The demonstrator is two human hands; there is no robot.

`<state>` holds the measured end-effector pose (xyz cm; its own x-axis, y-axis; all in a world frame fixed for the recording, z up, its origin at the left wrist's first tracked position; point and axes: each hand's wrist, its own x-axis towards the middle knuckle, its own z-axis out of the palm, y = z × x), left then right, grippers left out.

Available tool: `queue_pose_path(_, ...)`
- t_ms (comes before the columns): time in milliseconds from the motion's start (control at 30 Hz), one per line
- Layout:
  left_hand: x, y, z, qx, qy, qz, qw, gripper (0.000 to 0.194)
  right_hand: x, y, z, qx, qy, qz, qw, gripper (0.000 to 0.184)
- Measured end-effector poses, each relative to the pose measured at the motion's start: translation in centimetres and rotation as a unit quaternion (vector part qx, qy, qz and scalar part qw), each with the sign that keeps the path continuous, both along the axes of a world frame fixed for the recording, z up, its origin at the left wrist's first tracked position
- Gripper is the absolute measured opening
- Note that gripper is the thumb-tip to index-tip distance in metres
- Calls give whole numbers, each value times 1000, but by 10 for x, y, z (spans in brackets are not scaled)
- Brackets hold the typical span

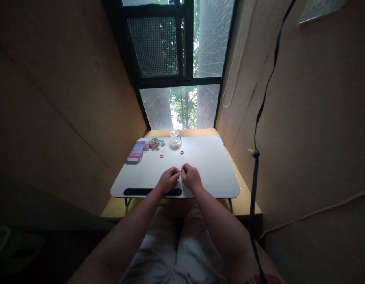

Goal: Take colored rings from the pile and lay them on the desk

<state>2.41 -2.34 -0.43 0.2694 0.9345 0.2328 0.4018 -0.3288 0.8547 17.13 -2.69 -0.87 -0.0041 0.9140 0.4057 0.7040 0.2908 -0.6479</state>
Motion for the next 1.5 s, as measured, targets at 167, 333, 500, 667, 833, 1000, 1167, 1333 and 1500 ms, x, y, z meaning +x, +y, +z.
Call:
queue_pose_path(167, 0, 0, 0, -9, -26, -17, 999, 20, -1, 0, 0, -3, -14, -11, 1000, 14)
queue_pose_path(333, 0, -1, 1, -19, -25, -38, 999, 23, 0, 0, 0, 7, -18, -4, 1000, 13)
queue_pose_path(500, -1, -1, 2, -19, 0, -40, 999, 21, 1, 0, -1, 13, -14, 14, 1000, 13)
queue_pose_path(667, 1, -3, 4, -31, 5, -8, 999, 20, 1, 0, -2, 15, -3, 21, 1000, 14)
queue_pose_path(833, 2, -2, 3, -25, -11, 0, 1000, 23, 1, 1, -3, 9, 20, 12, 1000, 14)
queue_pose_path(1000, 0, -2, 0, -9, -13, -3, 1000, 27, 4, 6, -7, -1, 123, -42, 992, 20)
queue_pose_path(1167, 0, -2, 2, 2, -8, 1, 1000, 30, 4, 4, -5, 5, 85, -3, 996, 15)
queue_pose_path(1333, 2, -2, 2, 10, 10, 35, 999, 27, 3, -3, 3, 2, 39, 83, 996, 18)
queue_pose_path(1500, 3, -3, 1, 20, 12, 62, 998, 22, 3, -2, 2, 4, 35, 98, 995, 14)
